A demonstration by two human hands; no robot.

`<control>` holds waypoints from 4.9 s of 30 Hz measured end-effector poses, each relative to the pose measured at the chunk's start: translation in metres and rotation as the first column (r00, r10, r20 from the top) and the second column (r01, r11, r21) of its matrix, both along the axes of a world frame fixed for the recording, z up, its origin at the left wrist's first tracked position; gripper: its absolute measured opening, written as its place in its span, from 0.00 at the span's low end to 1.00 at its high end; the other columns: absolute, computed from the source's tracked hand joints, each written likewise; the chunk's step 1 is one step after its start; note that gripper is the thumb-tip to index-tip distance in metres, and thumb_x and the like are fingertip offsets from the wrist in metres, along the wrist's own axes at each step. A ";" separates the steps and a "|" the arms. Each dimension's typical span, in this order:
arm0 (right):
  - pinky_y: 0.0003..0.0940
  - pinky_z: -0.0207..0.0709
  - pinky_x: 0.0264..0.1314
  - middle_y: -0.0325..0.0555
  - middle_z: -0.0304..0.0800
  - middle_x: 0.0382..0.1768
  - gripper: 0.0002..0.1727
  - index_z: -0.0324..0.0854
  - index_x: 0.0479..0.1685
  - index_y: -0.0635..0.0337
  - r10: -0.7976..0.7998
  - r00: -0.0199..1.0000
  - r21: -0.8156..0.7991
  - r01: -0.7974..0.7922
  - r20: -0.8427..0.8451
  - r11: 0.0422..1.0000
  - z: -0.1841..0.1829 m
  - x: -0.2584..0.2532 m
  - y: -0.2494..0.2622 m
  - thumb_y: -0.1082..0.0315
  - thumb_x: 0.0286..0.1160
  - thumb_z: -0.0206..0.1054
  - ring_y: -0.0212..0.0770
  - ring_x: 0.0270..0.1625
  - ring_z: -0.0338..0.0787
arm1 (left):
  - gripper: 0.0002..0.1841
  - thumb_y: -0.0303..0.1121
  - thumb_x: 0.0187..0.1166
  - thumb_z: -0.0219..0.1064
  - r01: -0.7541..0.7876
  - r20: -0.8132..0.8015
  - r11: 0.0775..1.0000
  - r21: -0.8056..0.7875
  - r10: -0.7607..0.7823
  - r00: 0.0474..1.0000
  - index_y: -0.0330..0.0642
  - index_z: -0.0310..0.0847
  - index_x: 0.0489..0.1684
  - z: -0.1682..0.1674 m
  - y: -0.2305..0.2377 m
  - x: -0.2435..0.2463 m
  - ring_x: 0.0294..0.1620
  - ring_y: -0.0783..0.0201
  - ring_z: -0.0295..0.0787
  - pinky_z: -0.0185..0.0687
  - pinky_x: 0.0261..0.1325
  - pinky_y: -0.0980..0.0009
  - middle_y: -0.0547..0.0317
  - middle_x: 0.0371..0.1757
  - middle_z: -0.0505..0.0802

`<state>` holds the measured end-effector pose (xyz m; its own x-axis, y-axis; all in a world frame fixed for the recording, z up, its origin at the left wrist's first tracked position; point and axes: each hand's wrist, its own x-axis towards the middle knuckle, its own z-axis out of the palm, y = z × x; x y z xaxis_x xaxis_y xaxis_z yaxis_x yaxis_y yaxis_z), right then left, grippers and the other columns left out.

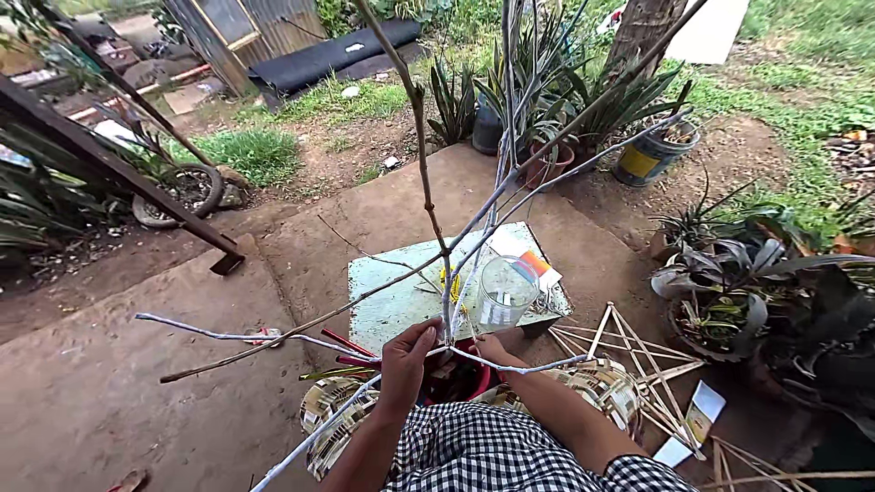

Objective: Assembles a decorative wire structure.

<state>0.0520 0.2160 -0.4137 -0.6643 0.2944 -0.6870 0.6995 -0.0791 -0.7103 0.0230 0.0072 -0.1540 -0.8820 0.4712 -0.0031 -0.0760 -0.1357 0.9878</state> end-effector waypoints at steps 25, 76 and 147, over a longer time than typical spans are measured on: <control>0.66 0.62 0.84 0.47 0.77 0.80 0.21 0.88 0.65 0.49 0.543 0.504 0.675 0.114 -0.672 0.729 0.295 0.071 0.001 0.59 0.73 0.74 0.53 0.88 0.66 | 0.40 0.24 0.81 0.60 0.601 0.417 0.726 0.333 -0.685 0.597 0.44 0.39 0.91 0.039 0.037 -0.037 0.39 0.72 0.91 0.86 0.47 0.78 0.52 0.63 0.89; 0.54 0.80 0.62 0.39 0.97 0.42 0.09 0.95 0.46 0.52 0.212 0.581 0.590 0.601 -0.786 0.539 0.234 -0.043 -0.021 0.61 0.78 0.71 0.40 0.49 0.94 | 0.24 0.28 0.64 0.83 -0.378 -0.217 0.924 0.055 0.381 0.899 0.31 0.80 0.59 -0.039 0.100 -0.085 0.55 0.67 0.83 0.76 0.56 0.70 0.50 0.53 0.90; 0.42 0.83 0.51 0.48 0.89 0.52 0.17 0.75 0.72 0.54 -0.570 0.617 -0.199 0.565 -0.543 0.801 0.272 -0.102 0.036 0.63 0.93 0.52 0.44 0.50 0.90 | 0.11 0.28 0.88 0.54 0.312 0.128 0.825 0.471 -0.413 0.902 0.35 0.84 0.50 -0.027 0.097 -0.132 0.52 0.70 0.86 0.78 0.66 0.69 0.59 0.46 0.91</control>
